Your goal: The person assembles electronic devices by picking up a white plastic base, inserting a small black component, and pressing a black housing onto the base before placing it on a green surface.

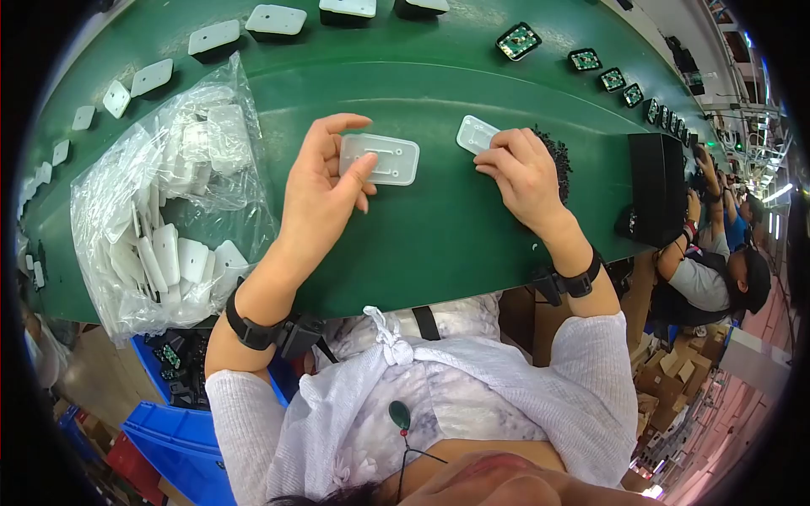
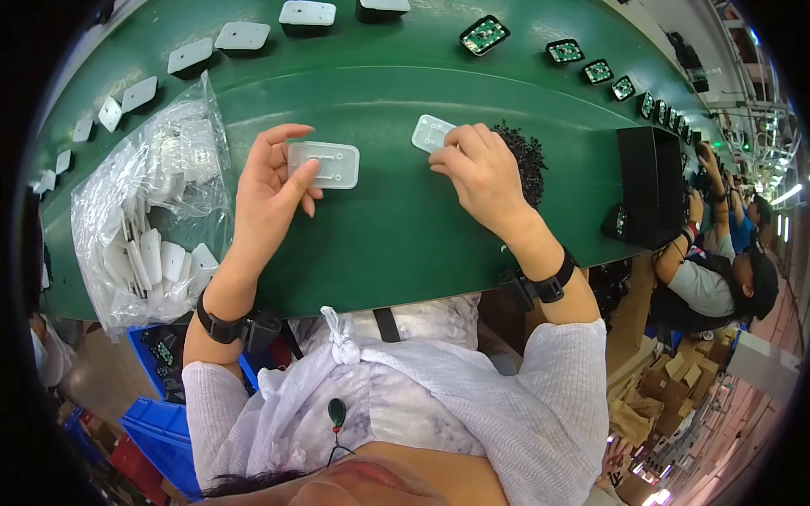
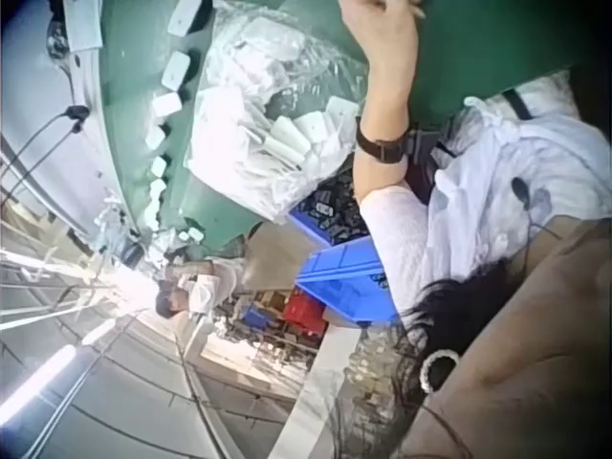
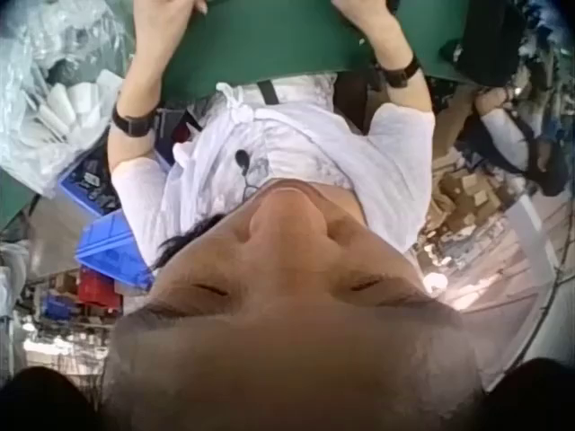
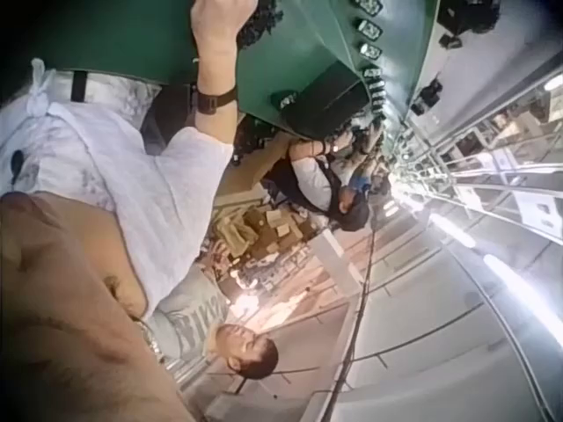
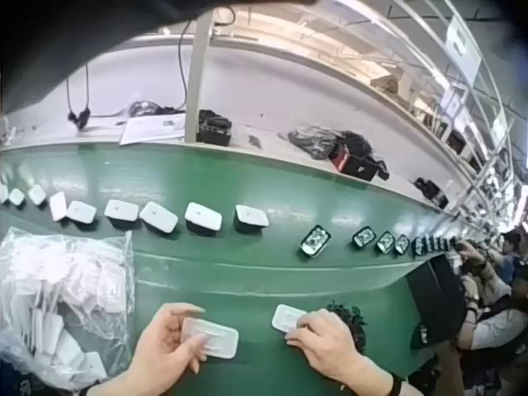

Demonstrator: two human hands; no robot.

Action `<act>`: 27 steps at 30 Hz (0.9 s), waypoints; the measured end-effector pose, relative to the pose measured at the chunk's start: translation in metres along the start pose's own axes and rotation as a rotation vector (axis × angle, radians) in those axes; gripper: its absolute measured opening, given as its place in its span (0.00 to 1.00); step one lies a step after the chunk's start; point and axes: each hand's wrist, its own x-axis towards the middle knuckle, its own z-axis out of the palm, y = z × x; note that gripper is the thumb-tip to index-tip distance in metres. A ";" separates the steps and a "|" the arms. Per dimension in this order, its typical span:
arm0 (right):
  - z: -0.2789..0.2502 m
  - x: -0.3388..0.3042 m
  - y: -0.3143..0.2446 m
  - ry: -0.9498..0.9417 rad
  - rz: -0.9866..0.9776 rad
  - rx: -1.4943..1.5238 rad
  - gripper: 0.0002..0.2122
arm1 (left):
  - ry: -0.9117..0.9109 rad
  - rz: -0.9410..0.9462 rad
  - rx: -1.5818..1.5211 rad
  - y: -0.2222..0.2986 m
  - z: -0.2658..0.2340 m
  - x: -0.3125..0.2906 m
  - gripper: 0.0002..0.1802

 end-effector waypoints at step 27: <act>0.006 0.052 -0.076 0.035 0.505 1.234 0.06 | 0.083 0.395 0.312 -0.003 0.010 -0.014 0.09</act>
